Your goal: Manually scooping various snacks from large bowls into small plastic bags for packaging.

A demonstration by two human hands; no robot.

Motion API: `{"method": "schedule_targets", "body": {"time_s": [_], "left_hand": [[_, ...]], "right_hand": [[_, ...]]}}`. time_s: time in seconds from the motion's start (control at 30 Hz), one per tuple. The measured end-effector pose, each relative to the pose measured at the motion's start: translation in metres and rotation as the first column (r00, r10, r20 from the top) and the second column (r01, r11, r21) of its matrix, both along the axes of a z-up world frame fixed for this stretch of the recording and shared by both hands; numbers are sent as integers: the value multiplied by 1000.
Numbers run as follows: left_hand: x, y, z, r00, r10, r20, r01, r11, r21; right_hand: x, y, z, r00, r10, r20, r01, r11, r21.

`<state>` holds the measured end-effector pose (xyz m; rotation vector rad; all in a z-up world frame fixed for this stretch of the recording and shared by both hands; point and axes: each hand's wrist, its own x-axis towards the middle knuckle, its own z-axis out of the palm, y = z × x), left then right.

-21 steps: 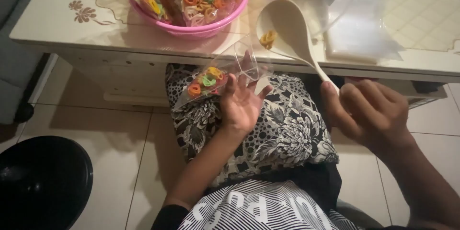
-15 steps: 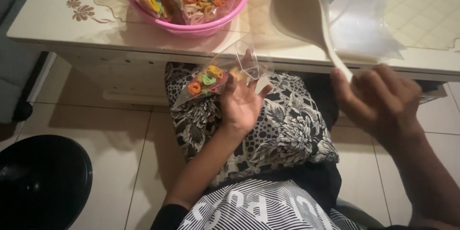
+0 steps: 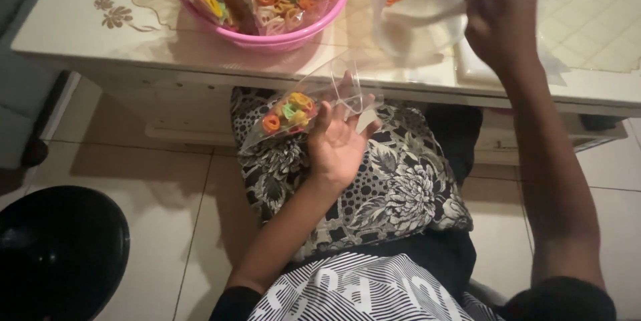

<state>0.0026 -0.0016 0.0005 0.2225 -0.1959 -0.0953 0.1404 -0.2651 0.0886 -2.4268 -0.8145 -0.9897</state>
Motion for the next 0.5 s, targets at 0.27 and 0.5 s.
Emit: {"method": "schedule_targets", "body": {"time_s": [0.27,0.5], "left_hand": [[0,0,-4,1000,9,25,-10,1000,27],[0,1,-2,998,39,44,-41,998,49]], "right_hand": [[65,36,-23,957,-252,144,275,946,-172],[38,59,-52,883,-343,321,409,897,-167]]}}
